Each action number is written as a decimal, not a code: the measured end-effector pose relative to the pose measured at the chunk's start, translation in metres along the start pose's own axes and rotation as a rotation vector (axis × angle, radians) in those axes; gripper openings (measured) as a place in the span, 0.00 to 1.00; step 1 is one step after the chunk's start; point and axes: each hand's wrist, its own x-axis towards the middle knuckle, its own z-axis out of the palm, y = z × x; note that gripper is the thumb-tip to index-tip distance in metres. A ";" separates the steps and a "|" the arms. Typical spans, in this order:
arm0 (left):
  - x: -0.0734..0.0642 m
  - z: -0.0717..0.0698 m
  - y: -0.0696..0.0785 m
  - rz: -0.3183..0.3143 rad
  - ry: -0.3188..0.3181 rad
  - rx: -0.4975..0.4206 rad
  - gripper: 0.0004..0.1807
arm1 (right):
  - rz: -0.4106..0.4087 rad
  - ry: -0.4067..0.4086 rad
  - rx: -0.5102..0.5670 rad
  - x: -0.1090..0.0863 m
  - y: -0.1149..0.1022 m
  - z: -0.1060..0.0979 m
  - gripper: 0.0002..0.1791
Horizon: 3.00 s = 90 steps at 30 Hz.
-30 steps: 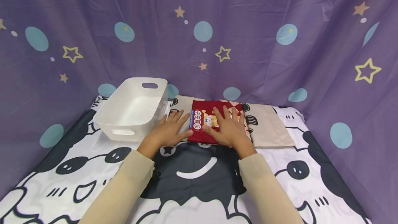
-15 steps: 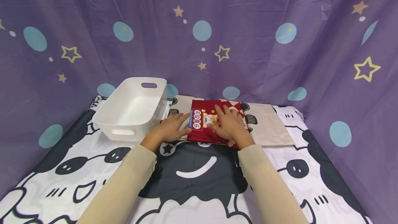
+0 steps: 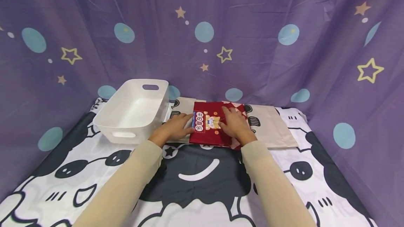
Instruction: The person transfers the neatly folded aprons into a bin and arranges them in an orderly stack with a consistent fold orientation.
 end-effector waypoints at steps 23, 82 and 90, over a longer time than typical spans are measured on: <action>0.028 0.006 0.010 0.039 0.117 -0.224 0.31 | 0.145 -0.016 0.284 0.014 0.023 0.013 0.37; 0.047 0.029 0.002 -0.487 0.216 -1.109 0.25 | 0.573 -0.105 1.129 0.017 0.017 0.016 0.23; 0.044 0.029 0.000 -0.435 0.235 -1.154 0.25 | 0.553 -0.084 1.142 0.018 0.015 0.018 0.27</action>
